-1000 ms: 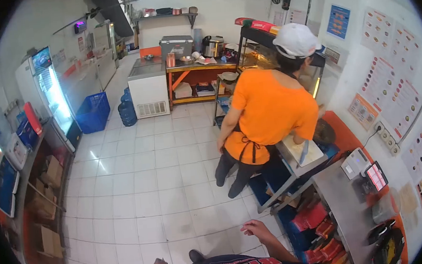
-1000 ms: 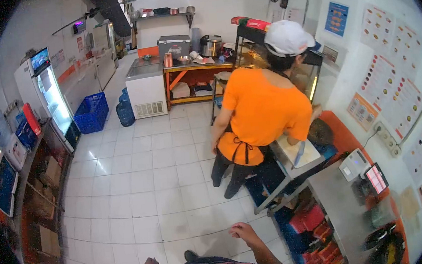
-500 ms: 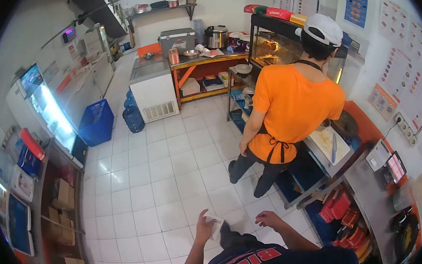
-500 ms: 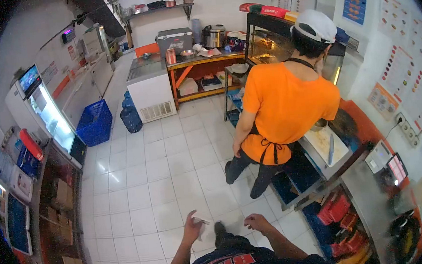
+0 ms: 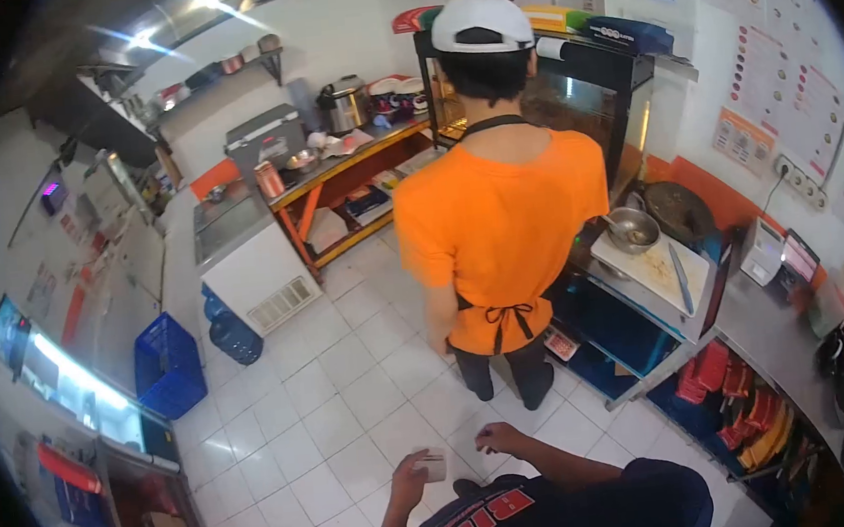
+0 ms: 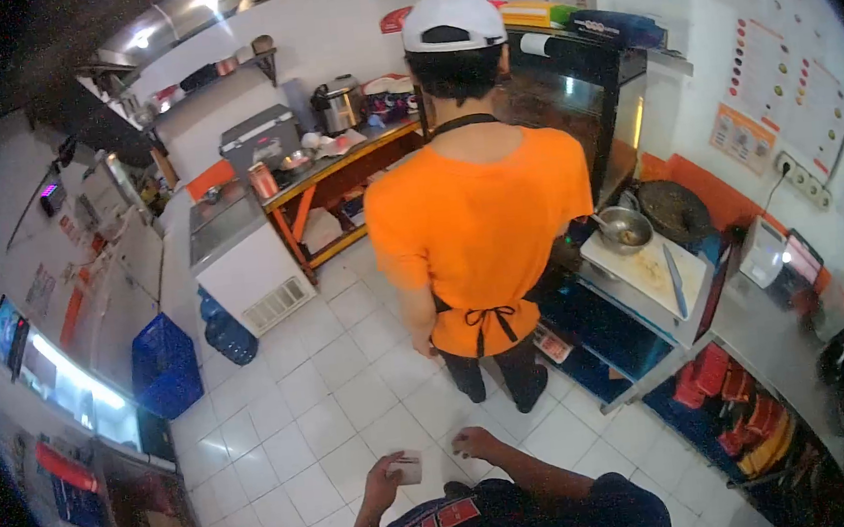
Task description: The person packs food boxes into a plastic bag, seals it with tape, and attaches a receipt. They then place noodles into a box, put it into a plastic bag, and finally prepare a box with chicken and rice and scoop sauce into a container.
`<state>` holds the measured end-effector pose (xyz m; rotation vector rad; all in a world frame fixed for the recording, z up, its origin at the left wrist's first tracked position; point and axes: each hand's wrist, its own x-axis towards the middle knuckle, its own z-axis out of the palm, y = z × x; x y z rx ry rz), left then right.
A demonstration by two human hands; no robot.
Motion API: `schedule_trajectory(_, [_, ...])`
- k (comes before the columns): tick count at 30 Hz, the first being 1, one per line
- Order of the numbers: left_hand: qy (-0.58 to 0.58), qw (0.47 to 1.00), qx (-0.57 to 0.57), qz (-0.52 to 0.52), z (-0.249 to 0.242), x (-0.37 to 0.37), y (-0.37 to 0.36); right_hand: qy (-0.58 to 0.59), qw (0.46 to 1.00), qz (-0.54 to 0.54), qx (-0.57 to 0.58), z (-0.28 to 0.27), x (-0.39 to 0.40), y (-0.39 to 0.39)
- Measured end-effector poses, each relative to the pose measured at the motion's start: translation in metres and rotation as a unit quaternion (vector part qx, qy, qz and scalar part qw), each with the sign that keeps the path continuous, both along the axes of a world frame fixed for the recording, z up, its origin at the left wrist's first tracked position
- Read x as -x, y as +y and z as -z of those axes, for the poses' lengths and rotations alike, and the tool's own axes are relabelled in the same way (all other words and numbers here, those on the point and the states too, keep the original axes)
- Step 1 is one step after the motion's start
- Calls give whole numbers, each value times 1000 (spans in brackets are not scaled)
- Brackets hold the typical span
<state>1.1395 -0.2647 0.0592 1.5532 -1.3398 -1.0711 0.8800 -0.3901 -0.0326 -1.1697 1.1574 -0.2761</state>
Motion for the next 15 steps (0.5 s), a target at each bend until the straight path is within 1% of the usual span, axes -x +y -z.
schedule_trajectory(1, [27, 999, -4, 17, 8, -8, -10, -22, 1000, -6, -3, -16, -10, -10])
schedule_trajectory(2, [29, 999, 0, 26, 15, -14, -22, -45, 999, -12, -2, -29, -21, -24])
schedule_trajectory(4, [175, 983, -47, 19, 33, -20, -45, -44, 999, 6, -4, -39, -34, -40])
schedule_trajectory(5, [145, 986, -71, 42, 30, -21, -58, -19, 999, 4, 26, -43, -37, -45])
schedule_trajectory(6, [71, 993, -49, 83, 30, -22, -71, 7, 999, 2, 52, -41, -39, -46])
schedule_trajectory(7, [65, 990, -42, 116, 32, -22, -84, 11, 999, 21, 41, -31, -43, -48])
schedule_trajectory(8, [61, 986, -34, 148, 31, -23, -97, 15, 999, 32, 40, -33, -44, -48])
schedule_trajectory(9, [66, 985, -37, 158, 30, -29, -108, 21, 997, 72, -2, -35, -45, -43])
schedule_trajectory(10, [102, 982, -45, 155, 30, -37, -120, 27, 992, 112, -44, -35, -47, -39])
schedule_trajectory(11, [138, 978, -51, 151, 25, -44, -135, -13, 991, 129, -37, -25, -42, -32])
schedule_trajectory(12, [144, 976, -51, 154, 19, -56, -147, -8, 990, 133, -37, -9, -39, -26])
schedule_trajectory(14, [123, 989, 27, 76, 6, -99, -170, -1, 969, 214, -124, 27, -41, -17])
schedule_trajectory(15, [81, 994, 59, 37, 39, -128, -183, 20, 959, 238, -154, 57, -41, -12])
